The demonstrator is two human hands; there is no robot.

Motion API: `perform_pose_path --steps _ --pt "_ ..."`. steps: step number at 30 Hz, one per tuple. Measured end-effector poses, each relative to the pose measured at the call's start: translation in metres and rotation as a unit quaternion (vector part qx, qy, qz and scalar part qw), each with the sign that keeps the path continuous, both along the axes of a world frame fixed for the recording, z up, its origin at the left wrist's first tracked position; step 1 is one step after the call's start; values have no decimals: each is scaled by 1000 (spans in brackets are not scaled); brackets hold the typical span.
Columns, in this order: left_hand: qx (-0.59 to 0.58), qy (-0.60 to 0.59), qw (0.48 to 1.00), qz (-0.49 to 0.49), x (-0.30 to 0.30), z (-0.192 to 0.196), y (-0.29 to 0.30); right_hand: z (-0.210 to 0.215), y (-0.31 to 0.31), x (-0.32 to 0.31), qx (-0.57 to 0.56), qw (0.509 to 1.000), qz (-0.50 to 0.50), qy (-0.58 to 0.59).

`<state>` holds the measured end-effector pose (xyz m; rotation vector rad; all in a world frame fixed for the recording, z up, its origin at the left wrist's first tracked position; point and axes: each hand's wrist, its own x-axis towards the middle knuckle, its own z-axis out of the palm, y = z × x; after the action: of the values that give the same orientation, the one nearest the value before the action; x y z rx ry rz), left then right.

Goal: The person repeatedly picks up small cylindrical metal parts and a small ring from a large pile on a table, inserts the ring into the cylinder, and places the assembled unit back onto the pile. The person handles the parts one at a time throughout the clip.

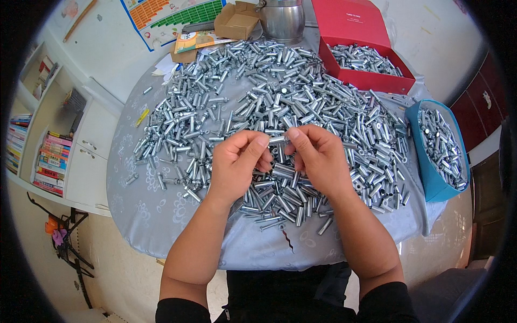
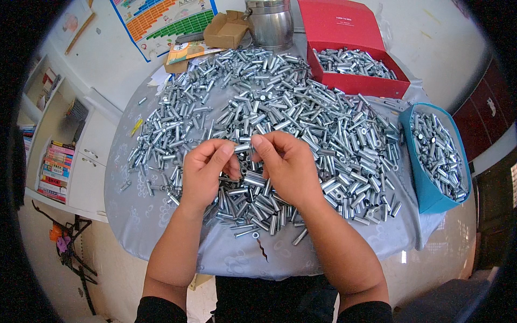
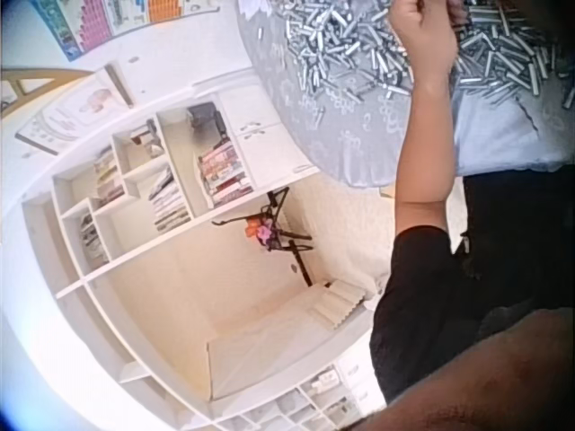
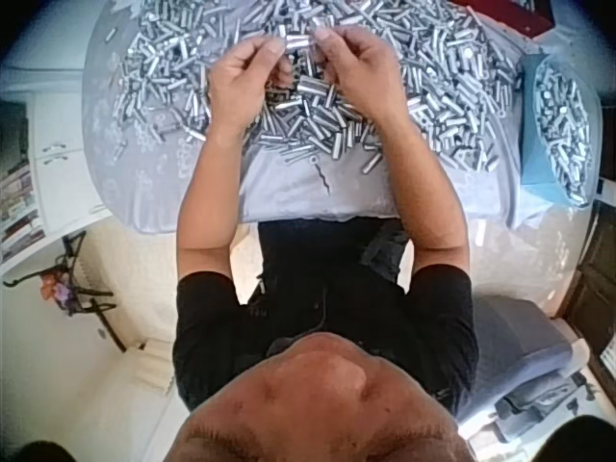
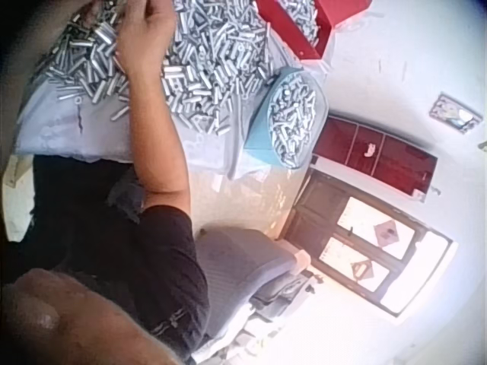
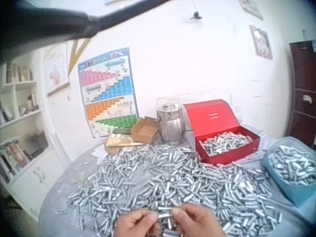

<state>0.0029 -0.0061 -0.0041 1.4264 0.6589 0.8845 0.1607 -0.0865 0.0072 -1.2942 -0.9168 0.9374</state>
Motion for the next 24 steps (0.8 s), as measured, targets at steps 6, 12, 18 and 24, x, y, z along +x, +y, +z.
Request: perform_pose_path --steps 6,12,18,24 --pt "-3 -11 1000 11 1 -2 3 -1 0 -4 39 999 -14 -29" --pt "10 -6 1000 10 1 -2 1 -7 1 1 48 998 -5 -45" --pt "13 -2 1000 10 0 -2 1 -4 1 1 17 1000 -3 -16" --pt "14 -11 1000 4 0 -4 3 -5 1 0 16 1000 4 -22"
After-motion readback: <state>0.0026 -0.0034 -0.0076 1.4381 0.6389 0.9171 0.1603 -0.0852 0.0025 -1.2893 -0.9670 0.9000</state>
